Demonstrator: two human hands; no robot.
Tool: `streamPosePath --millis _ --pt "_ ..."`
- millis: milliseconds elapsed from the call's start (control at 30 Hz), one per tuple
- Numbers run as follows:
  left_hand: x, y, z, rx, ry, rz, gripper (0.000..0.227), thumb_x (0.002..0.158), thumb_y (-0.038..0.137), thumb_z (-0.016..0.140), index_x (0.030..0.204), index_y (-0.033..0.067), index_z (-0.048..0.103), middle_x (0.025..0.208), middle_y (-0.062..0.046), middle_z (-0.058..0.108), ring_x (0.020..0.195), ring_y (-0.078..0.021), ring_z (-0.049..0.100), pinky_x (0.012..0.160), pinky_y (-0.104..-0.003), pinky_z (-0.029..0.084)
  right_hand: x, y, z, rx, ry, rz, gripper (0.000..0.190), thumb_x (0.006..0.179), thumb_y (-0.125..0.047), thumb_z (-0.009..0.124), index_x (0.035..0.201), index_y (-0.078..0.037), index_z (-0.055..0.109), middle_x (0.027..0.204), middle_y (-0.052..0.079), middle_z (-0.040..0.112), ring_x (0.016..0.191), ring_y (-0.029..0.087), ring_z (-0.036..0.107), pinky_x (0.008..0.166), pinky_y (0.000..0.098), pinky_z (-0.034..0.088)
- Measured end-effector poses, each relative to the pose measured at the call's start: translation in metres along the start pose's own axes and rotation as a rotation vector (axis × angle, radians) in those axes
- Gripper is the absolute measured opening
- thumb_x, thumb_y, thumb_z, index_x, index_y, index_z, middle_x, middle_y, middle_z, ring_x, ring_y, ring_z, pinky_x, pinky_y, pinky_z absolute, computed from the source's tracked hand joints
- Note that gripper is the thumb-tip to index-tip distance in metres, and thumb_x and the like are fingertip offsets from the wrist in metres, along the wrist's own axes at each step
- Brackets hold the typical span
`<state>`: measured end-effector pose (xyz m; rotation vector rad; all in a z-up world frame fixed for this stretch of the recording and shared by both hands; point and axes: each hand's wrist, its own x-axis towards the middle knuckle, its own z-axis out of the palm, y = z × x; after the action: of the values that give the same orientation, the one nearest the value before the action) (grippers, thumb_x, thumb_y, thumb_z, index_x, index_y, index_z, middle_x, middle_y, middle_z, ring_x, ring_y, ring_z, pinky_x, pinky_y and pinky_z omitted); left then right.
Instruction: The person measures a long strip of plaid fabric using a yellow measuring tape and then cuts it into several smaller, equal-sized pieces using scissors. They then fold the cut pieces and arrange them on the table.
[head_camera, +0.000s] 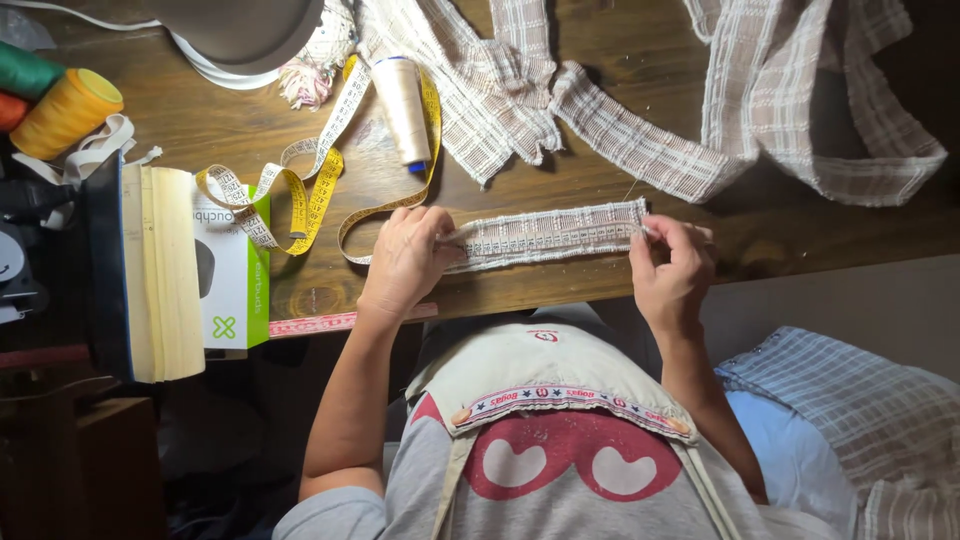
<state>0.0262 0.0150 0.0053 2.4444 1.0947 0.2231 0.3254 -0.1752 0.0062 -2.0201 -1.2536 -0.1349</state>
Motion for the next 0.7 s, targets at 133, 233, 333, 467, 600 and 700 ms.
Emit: streamPosePath --millis 133,233,333,467,600,700 --pt "0.004 -0.003 0.004 -0.047 0.167 0.03 0.017 0.09 0.026 0.076 0.096 0.0275 0.06 0.082 0.006 0.071 0.08 -0.0222 0.07 0.073 -0.038 0.055 0.007 -0.013 -0.021 0.262 -0.232 0.122 0.013 0.08 -0.009 0.085 0.089 -0.017 0.077 0.077 -0.003 0.071 0.076 0.017 0.068 0.078 0.0281 0.053" --pt "0.003 0.01 -0.007 -0.157 0.328 0.021 0.015 0.094 0.018 0.075 0.1 0.0238 0.063 0.082 0.001 0.073 0.076 -0.0258 0.071 0.071 -0.04 0.057 -0.002 0.002 -0.015 0.345 -0.303 0.224 0.015 0.074 -0.005 0.083 0.084 -0.015 0.078 0.072 0.001 0.07 0.07 0.017 0.069 0.074 0.0292 0.055" --pt "0.004 0.013 0.004 -0.299 0.514 0.029 0.015 0.098 0.012 0.073 0.109 0.0177 0.066 0.091 -0.007 0.071 0.084 -0.0299 0.072 0.075 -0.039 0.059 -0.007 0.021 -0.007 0.224 -0.388 0.268 0.027 0.077 -0.009 0.08 0.103 -0.012 0.074 0.078 0.007 0.073 0.069 0.018 0.069 0.067 0.0302 0.055" --pt "0.001 0.016 0.012 -0.223 0.643 0.013 0.019 0.103 0.009 0.065 0.122 0.0108 0.068 0.106 -0.012 0.072 0.093 -0.0334 0.071 0.084 -0.043 0.057 0.021 0.041 -0.013 0.082 -0.176 0.05 0.032 0.076 -0.018 0.09 0.104 -0.011 0.075 0.093 0.006 0.073 0.083 0.023 0.068 0.078 0.0337 0.052" --pt "0.0 0.012 0.021 -0.126 0.784 -0.062 0.016 0.109 0.013 0.06 0.119 0.0093 0.072 0.106 -0.011 0.07 0.097 -0.0315 0.07 0.089 -0.041 0.054 0.074 0.045 -0.038 -0.278 -0.022 -0.239 0.056 0.075 -0.02 0.093 0.123 -0.004 0.07 0.13 0.011 0.063 0.121 0.037 0.057 0.097 0.0515 0.043" --pt "0.002 0.023 0.011 -0.053 0.905 -0.175 0.02 0.107 0.014 0.066 0.126 0.0082 0.07 0.109 -0.012 0.065 0.099 -0.0308 0.067 0.089 -0.043 0.054 0.085 0.106 -0.014 -0.194 -0.138 -0.3 0.047 0.074 -0.021 0.092 0.116 -0.013 0.073 0.103 0.007 0.069 0.107 0.033 0.063 0.107 0.0502 0.033"
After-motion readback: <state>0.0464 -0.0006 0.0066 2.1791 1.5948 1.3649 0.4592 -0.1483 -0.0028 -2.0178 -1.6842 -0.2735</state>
